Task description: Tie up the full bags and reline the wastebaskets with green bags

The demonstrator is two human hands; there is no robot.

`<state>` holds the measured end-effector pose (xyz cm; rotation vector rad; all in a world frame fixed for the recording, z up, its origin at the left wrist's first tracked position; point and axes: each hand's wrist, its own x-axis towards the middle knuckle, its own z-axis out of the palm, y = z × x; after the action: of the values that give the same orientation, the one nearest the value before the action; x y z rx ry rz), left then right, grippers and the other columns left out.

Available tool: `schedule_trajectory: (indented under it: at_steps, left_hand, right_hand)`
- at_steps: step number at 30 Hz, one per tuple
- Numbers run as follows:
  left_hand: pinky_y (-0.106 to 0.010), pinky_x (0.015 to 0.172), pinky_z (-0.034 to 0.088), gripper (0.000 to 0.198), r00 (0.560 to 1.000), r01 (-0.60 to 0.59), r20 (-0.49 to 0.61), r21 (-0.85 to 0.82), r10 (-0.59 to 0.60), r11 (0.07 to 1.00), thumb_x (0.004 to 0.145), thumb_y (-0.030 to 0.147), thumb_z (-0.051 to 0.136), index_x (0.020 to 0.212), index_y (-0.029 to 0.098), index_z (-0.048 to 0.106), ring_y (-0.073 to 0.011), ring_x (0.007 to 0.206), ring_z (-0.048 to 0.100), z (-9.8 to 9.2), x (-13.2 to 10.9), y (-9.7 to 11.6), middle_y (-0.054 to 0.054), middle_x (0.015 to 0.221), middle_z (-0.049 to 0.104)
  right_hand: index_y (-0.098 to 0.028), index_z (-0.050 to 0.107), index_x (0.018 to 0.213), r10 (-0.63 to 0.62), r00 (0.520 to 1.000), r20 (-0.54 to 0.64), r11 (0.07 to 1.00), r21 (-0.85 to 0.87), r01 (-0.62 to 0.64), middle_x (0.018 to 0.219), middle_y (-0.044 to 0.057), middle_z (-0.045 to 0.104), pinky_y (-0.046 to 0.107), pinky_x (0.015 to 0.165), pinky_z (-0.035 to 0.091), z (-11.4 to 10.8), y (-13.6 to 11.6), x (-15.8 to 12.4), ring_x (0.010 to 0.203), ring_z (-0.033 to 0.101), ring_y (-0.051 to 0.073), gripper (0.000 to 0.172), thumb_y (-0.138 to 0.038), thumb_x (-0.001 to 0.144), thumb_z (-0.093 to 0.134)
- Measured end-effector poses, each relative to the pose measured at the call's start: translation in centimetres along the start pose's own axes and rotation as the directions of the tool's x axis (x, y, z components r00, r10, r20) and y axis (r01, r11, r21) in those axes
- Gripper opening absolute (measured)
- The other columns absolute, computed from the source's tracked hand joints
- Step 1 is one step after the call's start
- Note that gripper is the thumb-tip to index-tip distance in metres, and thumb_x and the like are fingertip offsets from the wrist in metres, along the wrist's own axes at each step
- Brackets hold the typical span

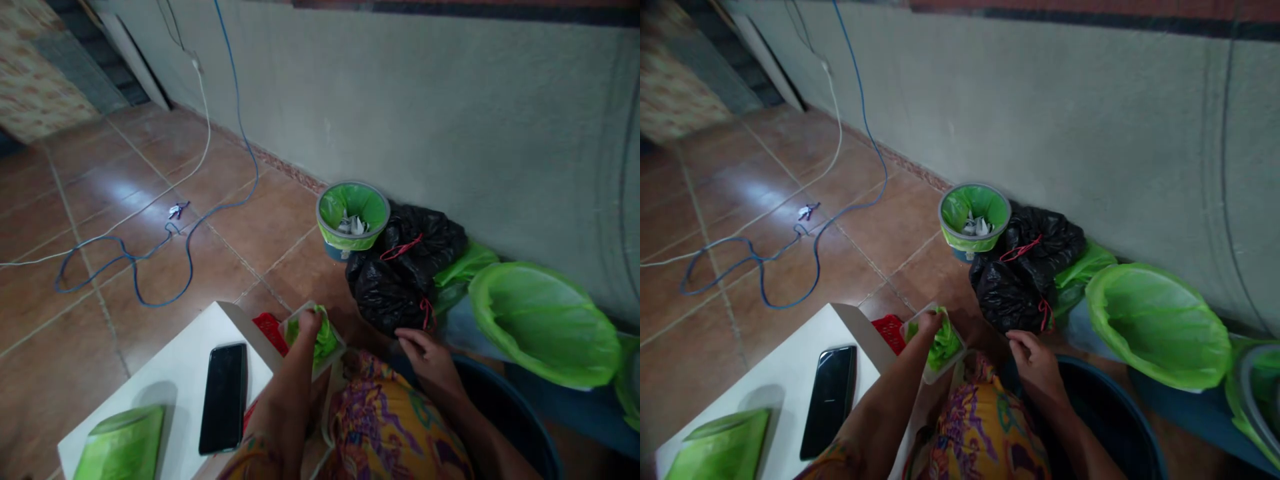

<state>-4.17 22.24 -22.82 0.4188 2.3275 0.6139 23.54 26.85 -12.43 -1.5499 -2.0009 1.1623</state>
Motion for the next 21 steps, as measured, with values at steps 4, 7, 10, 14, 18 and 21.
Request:
schedule_trajectory:
  at_steps: [4, 7, 10, 14, 18, 21]
  left_hand:
    - [-0.027, 0.071, 0.048, 0.027, 0.997, 0.032, -0.066, 0.005, -0.032, 0.999, 0.084, 0.024, 0.055, 0.092, 0.012, 0.078, -0.0274, 0.093, 0.073, -2.9, -1.8, 1.6, -0.017, 0.092, 0.077]
    - [-0.024, 0.065, 0.045, 0.028, 0.992, -0.042, -0.120, -0.111, 0.029, 0.993, 0.086, 0.028, 0.052, 0.089, 0.017, 0.077, -0.0220, 0.082, 0.072, -4.8, -5.4, 2.0, -0.009, 0.081, 0.077]
    - [-0.022, 0.058, 0.042, 0.024, 0.983, -0.183, -0.099, -0.348, 0.158, 0.920, 0.082, 0.033, 0.056, 0.077, 0.018, 0.075, -0.0161, 0.064, 0.064, -6.1, -9.2, 2.9, -0.001, 0.064, 0.068]
    - [-0.022, 0.060, 0.045, 0.024, 0.942, -0.308, -0.084, -0.602, 0.325, 0.737, 0.079, 0.038, 0.063, 0.074, 0.017, 0.073, -0.0131, 0.063, 0.059, -7.7, -12.0, 5.3, 0.001, 0.065, 0.065]
    - [-0.028, 0.081, 0.052, 0.047, 0.901, -0.433, -0.266, -0.562, 0.342, 0.705, 0.079, 0.043, 0.068, 0.118, 0.018, 0.068, -0.0183, 0.093, 0.065, -10.0, -12.1, 6.7, -0.009, 0.110, 0.069]
    - [-0.037, 0.102, 0.046, 0.072, 0.914, -0.394, -0.305, -0.500, 0.269, 0.771, 0.079, 0.047, 0.069, 0.141, 0.017, 0.050, -0.0262, 0.126, 0.055, -11.3, -11.8, 7.3, -0.017, 0.144, 0.052]
  right_hand:
    - [-0.021, 0.074, 0.099, 0.010, 0.994, 0.110, 1.000, 0.014, -0.011, 0.102, 0.010, 0.077, 0.039, 0.087, 0.056, 0.9, -1.4, 1.8, 0.095, 0.072, 0.025, 0.036, -0.045, 0.087, 0.050]
    - [-0.017, 0.071, 0.111, -0.026, 0.954, 0.300, 0.999, 0.053, 0.010, 0.109, 0.013, 0.075, 0.040, 0.089, 0.056, 2.4, -3.3, 3.6, 0.098, 0.072, 0.025, 0.039, -0.041, 0.084, 0.057]
    - [-0.017, 0.064, 0.127, -0.103, 0.876, 0.470, 0.994, 0.081, 0.073, 0.124, 0.014, 0.070, 0.041, 0.095, 0.053, 4.6, -6.2, 5.1, 0.108, 0.069, 0.026, 0.058, -0.035, 0.072, 0.072]
    - [-0.018, 0.074, 0.104, -0.234, 0.804, 0.547, 0.972, 0.143, 0.186, 0.102, 0.008, 0.077, 0.039, 0.089, 0.053, 6.0, -10.6, 6.5, 0.095, 0.070, 0.025, 0.031, -0.030, 0.078, 0.062]
    - [-0.017, 0.074, 0.095, -0.176, 0.898, 0.402, 0.929, 0.369, 0.017, 0.085, 0.005, 0.077, 0.034, 0.074, 0.055, 2.6, -14.3, 6.9, 0.080, 0.070, 0.024, 0.029, -0.039, 0.082, 0.060]
    - [-0.018, 0.073, 0.099, -0.130, 0.958, 0.256, 0.810, 0.585, -0.046, 0.092, 0.006, 0.077, 0.034, 0.080, 0.056, -2.2, -15.8, 5.7, 0.091, 0.071, 0.025, 0.035, -0.045, 0.078, 0.071]
